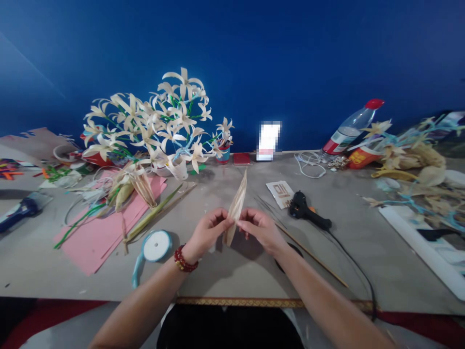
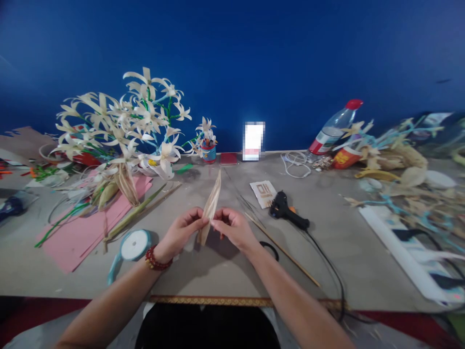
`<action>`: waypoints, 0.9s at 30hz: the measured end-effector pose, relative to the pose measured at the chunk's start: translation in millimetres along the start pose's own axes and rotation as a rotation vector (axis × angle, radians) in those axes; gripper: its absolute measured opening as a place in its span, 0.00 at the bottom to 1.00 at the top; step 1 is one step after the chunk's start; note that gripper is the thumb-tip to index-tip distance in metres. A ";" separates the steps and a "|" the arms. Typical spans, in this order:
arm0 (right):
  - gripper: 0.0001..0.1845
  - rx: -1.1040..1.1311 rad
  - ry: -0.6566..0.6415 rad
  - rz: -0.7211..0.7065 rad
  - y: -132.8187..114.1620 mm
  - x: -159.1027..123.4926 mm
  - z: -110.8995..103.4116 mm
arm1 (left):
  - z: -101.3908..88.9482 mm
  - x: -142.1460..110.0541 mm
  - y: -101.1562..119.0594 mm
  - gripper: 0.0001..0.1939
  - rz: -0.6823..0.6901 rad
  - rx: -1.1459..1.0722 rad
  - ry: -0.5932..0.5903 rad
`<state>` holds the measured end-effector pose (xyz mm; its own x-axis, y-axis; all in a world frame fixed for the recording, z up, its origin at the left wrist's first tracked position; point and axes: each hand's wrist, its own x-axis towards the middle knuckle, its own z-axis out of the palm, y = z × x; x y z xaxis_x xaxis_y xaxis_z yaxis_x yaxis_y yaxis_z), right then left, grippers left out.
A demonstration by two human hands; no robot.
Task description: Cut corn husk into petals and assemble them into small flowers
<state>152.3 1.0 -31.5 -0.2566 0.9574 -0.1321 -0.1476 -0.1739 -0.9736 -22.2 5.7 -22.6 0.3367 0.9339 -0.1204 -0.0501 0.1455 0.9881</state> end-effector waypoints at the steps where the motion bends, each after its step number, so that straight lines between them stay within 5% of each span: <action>1: 0.15 0.002 -0.003 0.000 0.3 0.0 -0.1 | 0.0 -0.1 -0.3 0.17 0.006 0.005 -0.004; 27: 0.08 -0.177 0.032 -0.114 2.2 -1.0 3.1 | 2.4 -0.8 -1.9 0.17 0.061 0.071 0.013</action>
<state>149.3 -1.1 -33.0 -0.2166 0.9760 -0.0222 -0.0032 -0.0234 -0.9997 -20.1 4.0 -24.2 0.3228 0.9446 -0.0604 -0.0033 0.0649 0.9979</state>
